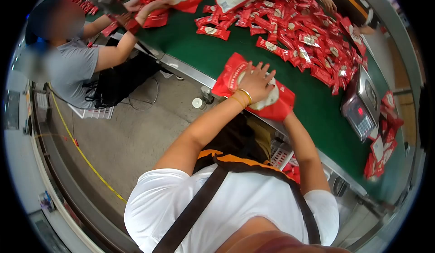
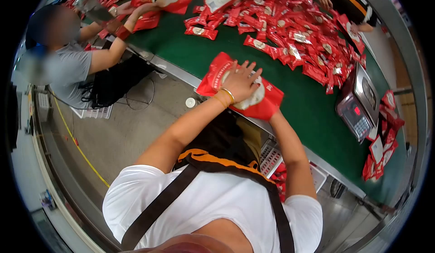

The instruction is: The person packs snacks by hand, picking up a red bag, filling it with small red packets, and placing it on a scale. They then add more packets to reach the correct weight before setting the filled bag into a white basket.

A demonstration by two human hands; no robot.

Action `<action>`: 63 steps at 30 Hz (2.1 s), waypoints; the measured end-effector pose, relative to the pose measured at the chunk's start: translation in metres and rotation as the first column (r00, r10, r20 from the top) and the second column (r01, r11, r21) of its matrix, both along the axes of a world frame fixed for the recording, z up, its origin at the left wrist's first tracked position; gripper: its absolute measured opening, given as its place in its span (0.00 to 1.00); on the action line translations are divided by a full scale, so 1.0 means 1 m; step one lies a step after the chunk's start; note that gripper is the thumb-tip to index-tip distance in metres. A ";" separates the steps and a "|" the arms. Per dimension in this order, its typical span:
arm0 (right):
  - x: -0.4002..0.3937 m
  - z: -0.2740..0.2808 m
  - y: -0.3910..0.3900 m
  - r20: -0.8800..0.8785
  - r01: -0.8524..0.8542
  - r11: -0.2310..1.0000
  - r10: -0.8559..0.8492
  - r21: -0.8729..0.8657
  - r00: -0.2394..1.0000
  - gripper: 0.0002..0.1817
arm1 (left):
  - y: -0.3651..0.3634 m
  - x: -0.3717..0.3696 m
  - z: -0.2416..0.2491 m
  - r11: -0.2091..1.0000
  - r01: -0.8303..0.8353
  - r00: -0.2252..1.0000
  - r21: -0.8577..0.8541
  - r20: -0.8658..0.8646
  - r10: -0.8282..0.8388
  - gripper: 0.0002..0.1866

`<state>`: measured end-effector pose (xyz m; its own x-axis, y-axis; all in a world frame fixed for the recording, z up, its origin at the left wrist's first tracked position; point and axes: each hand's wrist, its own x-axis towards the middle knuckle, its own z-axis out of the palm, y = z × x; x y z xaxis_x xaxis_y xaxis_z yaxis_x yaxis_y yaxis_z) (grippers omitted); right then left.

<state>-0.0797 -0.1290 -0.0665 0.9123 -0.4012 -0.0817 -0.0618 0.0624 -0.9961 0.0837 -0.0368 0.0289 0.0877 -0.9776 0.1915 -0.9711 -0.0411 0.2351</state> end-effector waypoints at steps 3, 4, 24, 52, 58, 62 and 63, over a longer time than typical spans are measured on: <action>0.002 -0.001 0.000 0.006 0.016 1.000 -0.016 -0.017 1.000 0.18 | -0.002 -0.002 0.000 0.999 0.016 0.999 -0.050 0.034 -0.015 0.30; 0.002 0.001 0.000 0.012 0.019 1.000 -0.019 -0.017 1.000 0.18 | -0.003 -0.002 0.001 1.000 0.011 0.999 -0.013 0.032 -0.011 0.30; -0.089 0.135 0.007 -0.006 0.414 0.910 -0.414 0.037 0.910 0.26 | -0.053 -0.095 0.084 0.951 0.214 0.923 -0.223 -0.274 -0.272 0.07; -0.331 0.045 -0.039 0.127 0.973 -0.227 -0.965 0.045 -0.231 0.19 | 0.026 -0.092 -0.038 0.973 0.147 0.977 -0.177 -0.129 -0.171 0.29; -0.294 0.052 -0.014 0.139 0.966 -0.190 -0.976 -0.173 -0.167 0.15 | 0.027 -0.092 -0.044 0.971 0.126 0.974 -0.204 -0.159 -0.160 0.26; -0.289 0.050 -0.019 0.134 0.951 -0.211 -0.974 -0.226 -0.184 0.14 | 0.028 -0.090 -0.044 0.967 0.122 0.974 -0.224 -0.159 -0.160 0.25; -0.289 0.048 -0.020 0.141 0.942 -0.212 -0.974 -0.260 -0.180 0.14 | 0.028 -0.090 -0.044 0.966 0.125 0.974 -0.228 -0.158 -0.164 0.24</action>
